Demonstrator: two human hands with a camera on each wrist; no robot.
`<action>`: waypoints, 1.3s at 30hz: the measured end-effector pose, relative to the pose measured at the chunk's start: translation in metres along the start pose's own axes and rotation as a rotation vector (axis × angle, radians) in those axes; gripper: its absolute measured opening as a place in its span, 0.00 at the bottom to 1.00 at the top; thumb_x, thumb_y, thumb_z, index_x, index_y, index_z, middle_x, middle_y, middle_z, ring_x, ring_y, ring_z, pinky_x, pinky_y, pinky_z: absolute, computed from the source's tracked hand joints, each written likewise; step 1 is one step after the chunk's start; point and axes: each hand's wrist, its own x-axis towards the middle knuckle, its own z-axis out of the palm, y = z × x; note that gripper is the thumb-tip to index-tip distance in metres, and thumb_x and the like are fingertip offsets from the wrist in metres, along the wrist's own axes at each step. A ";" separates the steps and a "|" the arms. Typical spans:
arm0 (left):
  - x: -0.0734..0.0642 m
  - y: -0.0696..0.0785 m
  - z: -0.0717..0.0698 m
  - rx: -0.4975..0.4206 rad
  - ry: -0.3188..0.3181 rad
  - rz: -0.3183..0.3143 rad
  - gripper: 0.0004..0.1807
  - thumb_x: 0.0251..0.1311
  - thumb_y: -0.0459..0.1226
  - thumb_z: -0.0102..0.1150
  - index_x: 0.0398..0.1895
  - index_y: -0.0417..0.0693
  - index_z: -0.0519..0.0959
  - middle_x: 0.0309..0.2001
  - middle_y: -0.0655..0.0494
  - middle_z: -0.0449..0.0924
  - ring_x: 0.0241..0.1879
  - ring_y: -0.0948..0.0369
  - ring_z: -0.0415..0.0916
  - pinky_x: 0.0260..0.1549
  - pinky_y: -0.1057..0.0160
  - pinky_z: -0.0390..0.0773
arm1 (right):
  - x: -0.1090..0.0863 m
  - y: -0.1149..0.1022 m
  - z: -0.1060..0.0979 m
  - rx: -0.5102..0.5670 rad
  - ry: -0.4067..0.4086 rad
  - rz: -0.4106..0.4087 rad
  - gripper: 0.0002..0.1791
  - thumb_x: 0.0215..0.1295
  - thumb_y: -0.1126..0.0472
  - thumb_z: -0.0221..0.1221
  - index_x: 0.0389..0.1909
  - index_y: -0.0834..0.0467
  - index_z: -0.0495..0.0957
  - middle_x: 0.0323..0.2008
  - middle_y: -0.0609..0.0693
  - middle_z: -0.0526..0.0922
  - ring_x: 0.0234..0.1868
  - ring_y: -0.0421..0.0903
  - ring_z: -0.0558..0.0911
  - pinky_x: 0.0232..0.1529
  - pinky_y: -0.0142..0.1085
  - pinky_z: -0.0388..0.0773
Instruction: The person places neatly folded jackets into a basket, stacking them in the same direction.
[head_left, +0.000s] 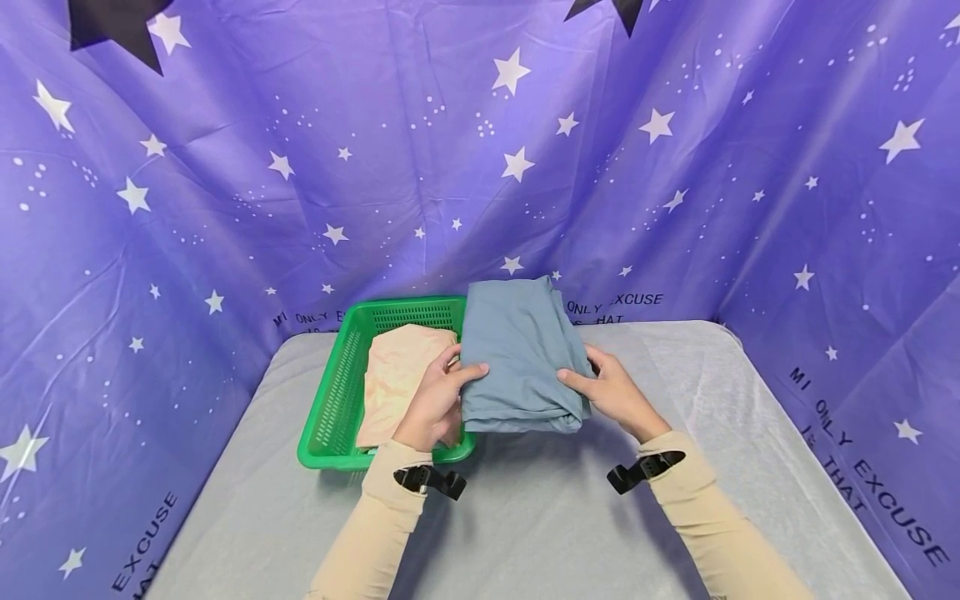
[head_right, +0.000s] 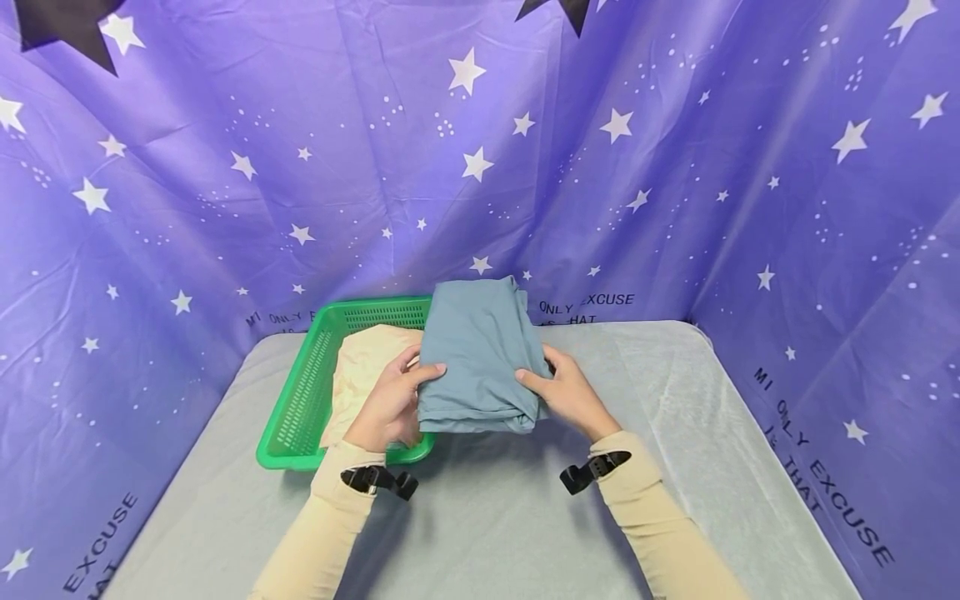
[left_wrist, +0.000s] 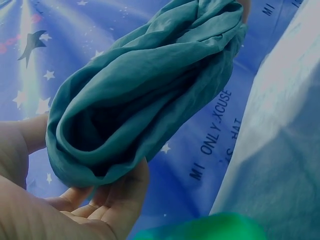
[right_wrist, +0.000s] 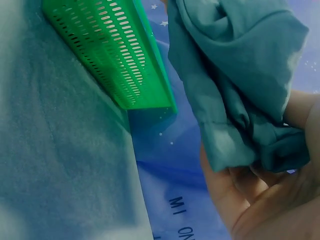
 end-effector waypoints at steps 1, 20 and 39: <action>0.000 0.000 -0.001 -0.008 0.000 0.001 0.28 0.63 0.32 0.65 0.67 0.49 0.72 0.56 0.52 0.81 0.46 0.57 0.83 0.44 0.57 0.84 | 0.000 0.000 0.001 -0.001 -0.004 -0.004 0.31 0.72 0.56 0.63 0.72 0.60 0.69 0.67 0.61 0.77 0.64 0.56 0.77 0.66 0.49 0.73; -0.012 0.016 -0.028 0.016 0.015 0.012 0.28 0.65 0.31 0.64 0.68 0.51 0.72 0.58 0.51 0.80 0.51 0.54 0.81 0.47 0.53 0.83 | 0.012 -0.014 0.024 0.034 -0.055 -0.049 0.24 0.70 0.58 0.64 0.64 0.60 0.75 0.57 0.60 0.83 0.51 0.46 0.82 0.54 0.36 0.79; -0.015 0.029 -0.065 0.138 0.085 0.011 0.27 0.65 0.31 0.62 0.67 0.48 0.70 0.54 0.53 0.79 0.47 0.58 0.81 0.44 0.55 0.84 | 0.025 -0.028 0.056 0.083 -0.126 -0.039 0.26 0.70 0.62 0.62 0.67 0.61 0.73 0.59 0.60 0.81 0.56 0.50 0.81 0.57 0.37 0.79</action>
